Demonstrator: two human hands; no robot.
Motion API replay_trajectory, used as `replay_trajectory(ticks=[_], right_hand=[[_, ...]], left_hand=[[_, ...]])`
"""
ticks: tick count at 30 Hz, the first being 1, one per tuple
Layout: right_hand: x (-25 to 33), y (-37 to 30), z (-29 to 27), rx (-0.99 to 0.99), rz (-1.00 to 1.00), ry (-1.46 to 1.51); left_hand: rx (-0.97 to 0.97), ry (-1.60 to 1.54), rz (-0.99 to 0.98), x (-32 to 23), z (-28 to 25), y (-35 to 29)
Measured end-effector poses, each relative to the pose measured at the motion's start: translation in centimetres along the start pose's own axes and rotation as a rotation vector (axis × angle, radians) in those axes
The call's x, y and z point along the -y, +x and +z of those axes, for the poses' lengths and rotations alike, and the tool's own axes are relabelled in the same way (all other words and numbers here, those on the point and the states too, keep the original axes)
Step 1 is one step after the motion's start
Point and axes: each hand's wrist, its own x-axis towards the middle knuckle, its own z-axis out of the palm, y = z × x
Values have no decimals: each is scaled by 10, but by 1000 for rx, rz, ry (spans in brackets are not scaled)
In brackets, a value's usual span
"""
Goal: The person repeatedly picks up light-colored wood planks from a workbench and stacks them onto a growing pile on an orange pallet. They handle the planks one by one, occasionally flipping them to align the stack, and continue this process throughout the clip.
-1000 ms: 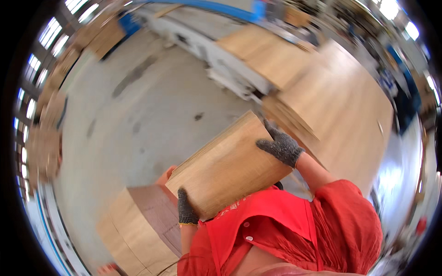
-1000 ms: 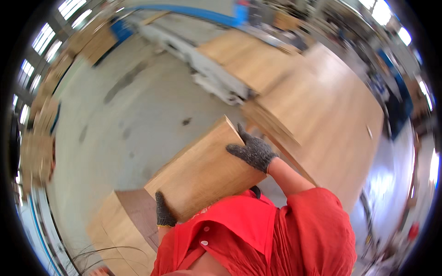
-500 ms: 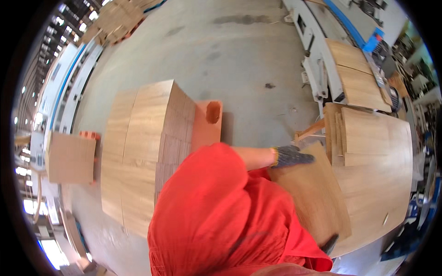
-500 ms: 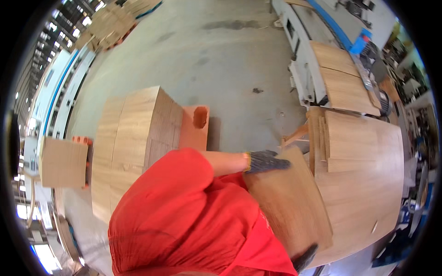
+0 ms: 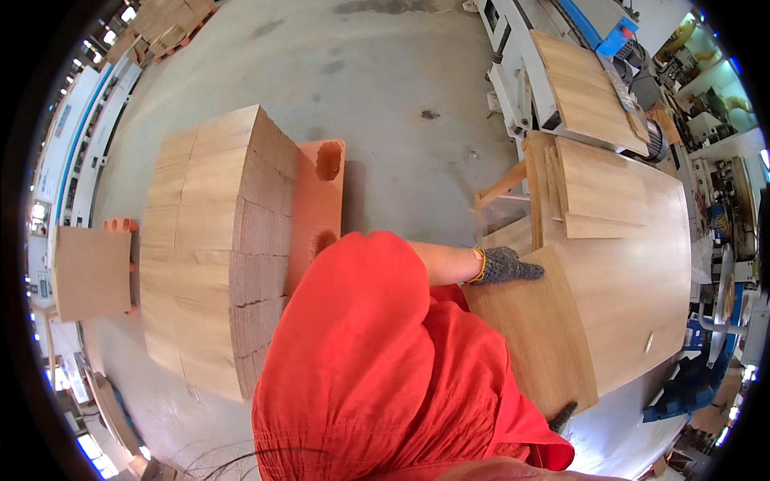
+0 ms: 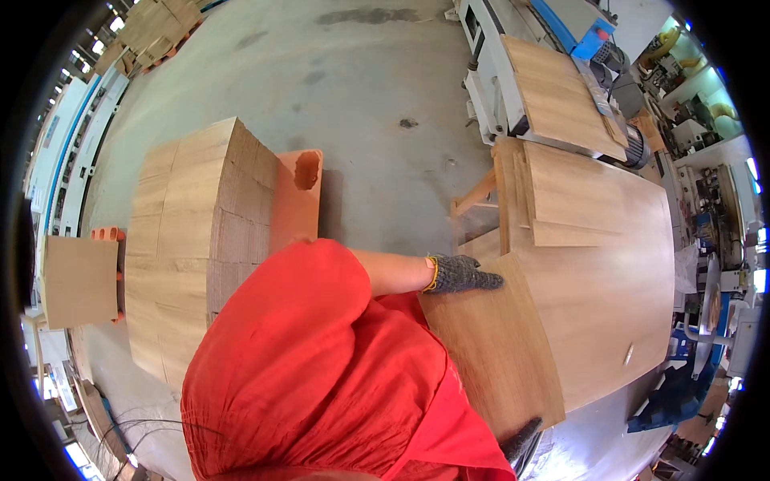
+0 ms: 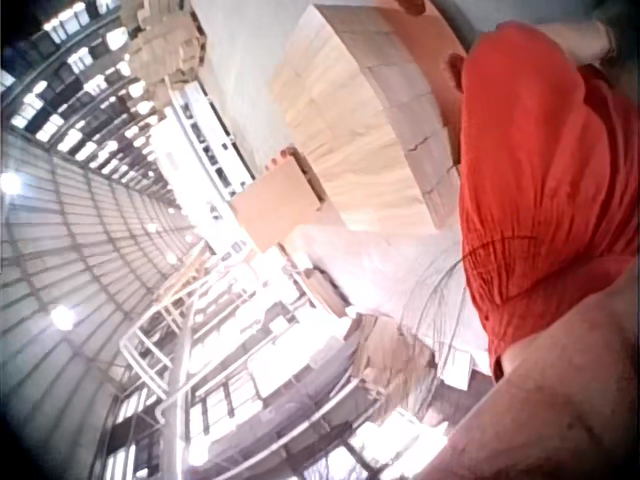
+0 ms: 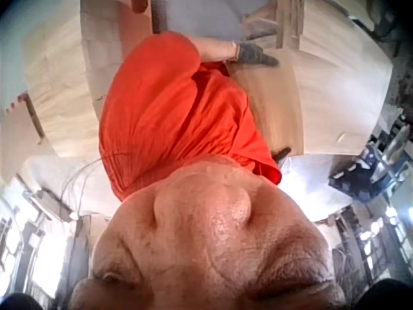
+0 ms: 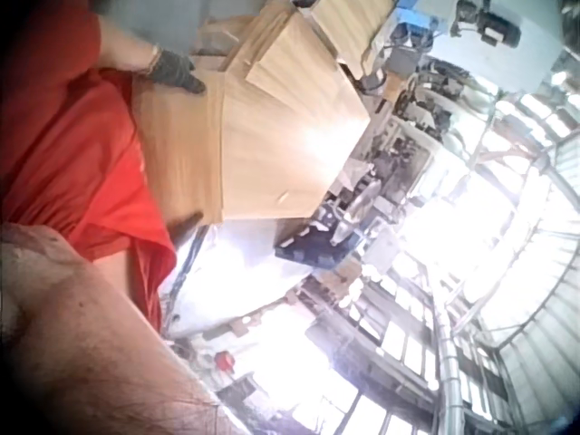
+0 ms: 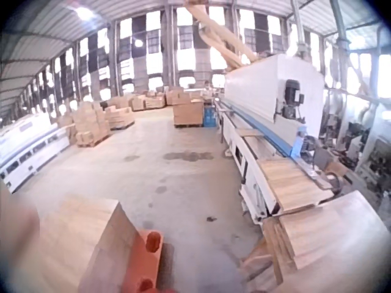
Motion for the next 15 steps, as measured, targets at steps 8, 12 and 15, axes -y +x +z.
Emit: replay_trajectory(ticks=[8,12,15], right_hand=[[-37,34,-116,29,-24,90],[-50,59,-137,74,-18,140],[-52,73,-143,111,-7,162]], left_hand=[[73,-388,128,3,147,16],[-94,-192,81,2,176,22],[-8,-387,-52,5,185,27]])
